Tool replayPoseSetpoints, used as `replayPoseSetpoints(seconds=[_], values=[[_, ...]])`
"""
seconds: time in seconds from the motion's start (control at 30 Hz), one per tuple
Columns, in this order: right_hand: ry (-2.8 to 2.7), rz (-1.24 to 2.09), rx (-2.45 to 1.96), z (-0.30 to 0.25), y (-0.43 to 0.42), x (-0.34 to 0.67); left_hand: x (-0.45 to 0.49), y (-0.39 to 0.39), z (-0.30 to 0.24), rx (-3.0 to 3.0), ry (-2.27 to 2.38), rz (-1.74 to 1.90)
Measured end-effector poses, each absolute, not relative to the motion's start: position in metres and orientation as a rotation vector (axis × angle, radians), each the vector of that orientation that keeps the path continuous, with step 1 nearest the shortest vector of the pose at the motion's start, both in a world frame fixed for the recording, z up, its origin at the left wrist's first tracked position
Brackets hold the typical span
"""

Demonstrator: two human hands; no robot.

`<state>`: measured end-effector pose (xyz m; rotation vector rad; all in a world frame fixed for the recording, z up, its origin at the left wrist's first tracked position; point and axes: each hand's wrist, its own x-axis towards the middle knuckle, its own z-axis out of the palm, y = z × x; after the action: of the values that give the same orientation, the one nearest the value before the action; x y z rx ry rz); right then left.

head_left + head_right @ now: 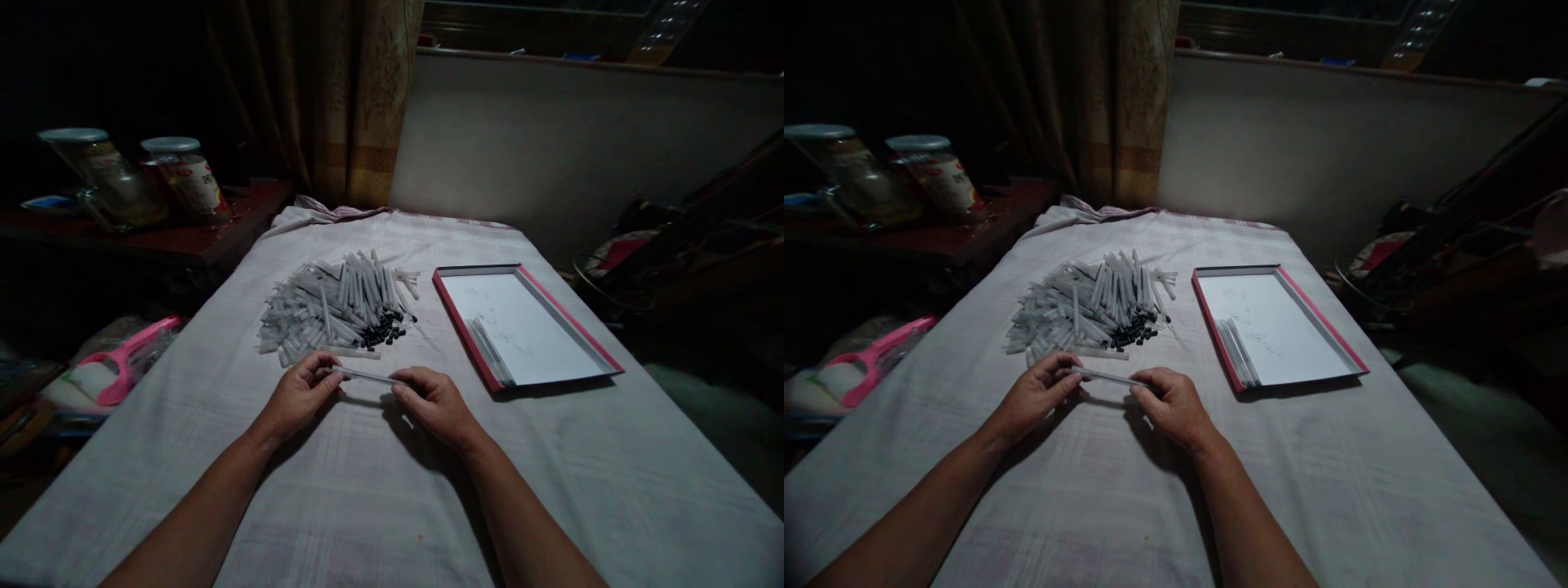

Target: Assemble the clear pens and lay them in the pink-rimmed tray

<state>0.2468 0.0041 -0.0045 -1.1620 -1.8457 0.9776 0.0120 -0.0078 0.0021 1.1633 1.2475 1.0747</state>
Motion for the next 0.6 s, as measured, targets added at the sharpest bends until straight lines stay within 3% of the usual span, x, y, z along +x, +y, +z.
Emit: replayPoseSetpoints(seconds=[0.27, 0.6], values=[[-2.023, 0.903, -1.109, -0.004, 0.002, 0.246, 0.000, -0.005, 0.001, 1.535, 1.291, 0.817], [-2.034, 0.812, -1.049, -0.012, 0.002, 0.239, 0.002, -0.006, 0.001, 1.511, 1.367, 0.839]])
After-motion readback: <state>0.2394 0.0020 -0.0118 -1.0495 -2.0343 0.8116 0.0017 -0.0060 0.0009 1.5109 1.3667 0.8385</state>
